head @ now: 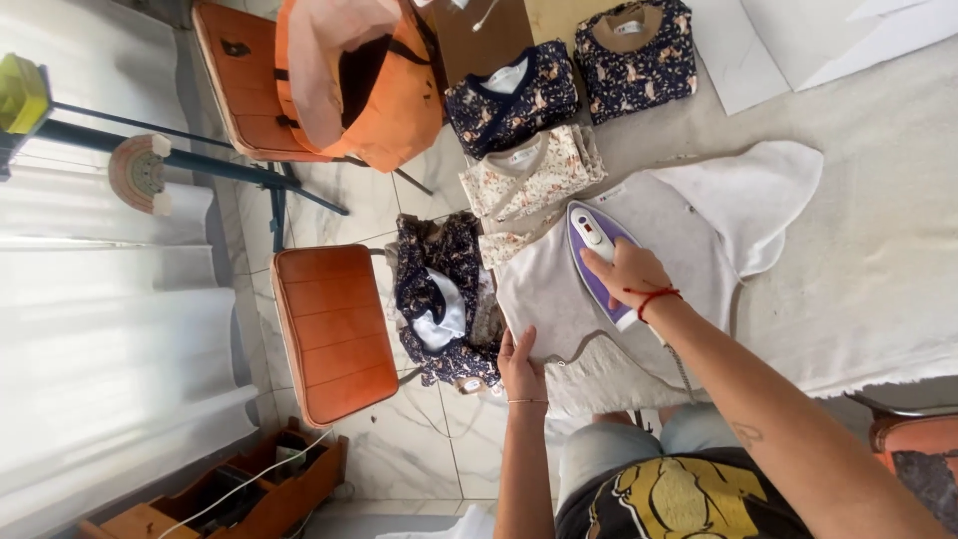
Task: Ironing and folding baby clothes on a pressing table in a factory setting.
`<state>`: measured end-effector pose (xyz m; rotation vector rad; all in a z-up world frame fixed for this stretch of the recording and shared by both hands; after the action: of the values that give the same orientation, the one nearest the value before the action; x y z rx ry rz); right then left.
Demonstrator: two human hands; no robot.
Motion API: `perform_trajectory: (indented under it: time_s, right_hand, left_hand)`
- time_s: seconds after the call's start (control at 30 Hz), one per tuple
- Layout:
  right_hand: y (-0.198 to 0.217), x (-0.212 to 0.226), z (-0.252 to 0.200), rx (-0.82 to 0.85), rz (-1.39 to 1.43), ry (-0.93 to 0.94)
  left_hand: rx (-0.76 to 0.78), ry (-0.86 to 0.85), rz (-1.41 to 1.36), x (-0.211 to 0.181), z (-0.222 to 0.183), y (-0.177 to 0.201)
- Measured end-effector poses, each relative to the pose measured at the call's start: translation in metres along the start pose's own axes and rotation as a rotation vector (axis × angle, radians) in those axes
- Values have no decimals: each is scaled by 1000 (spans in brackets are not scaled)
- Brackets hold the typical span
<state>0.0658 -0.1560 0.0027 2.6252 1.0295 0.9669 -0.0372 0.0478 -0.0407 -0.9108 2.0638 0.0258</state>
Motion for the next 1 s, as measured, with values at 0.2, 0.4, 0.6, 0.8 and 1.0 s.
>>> perform_trajectory:
  time_s: [0.2, 0.4, 0.6, 0.8, 1.0]
  right_hand:
    - [-4, -4, -24, 162, -135, 21]
    - [1, -52, -53, 325, -313, -64]
    - [68, -148, -105, -96, 205, -283]
    - [89, -336, -55, -569, 777, 28]
    - [87, -433, -27, -571, 493, -74]
  left_hand:
    - [23, -40, 103, 3, 8, 8]
    - [16, 23, -201, 1, 7, -18]
    - [390, -60, 437, 16, -14, -98]
    - [706, -70, 1359, 64, -51, -201]
    - [803, -150, 1616, 116, -38, -200]
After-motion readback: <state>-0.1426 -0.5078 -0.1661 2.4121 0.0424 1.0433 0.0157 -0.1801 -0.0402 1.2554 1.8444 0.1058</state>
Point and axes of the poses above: each hand's wrist, its own z-axis towards the middle knuckle, its own y-axis out of the back of the hand, x = y × z, the point moved 10 cm from there along z, towards the middle knuckle, and after that the axes turned 5 degrees about x, right-handed, at the moved point
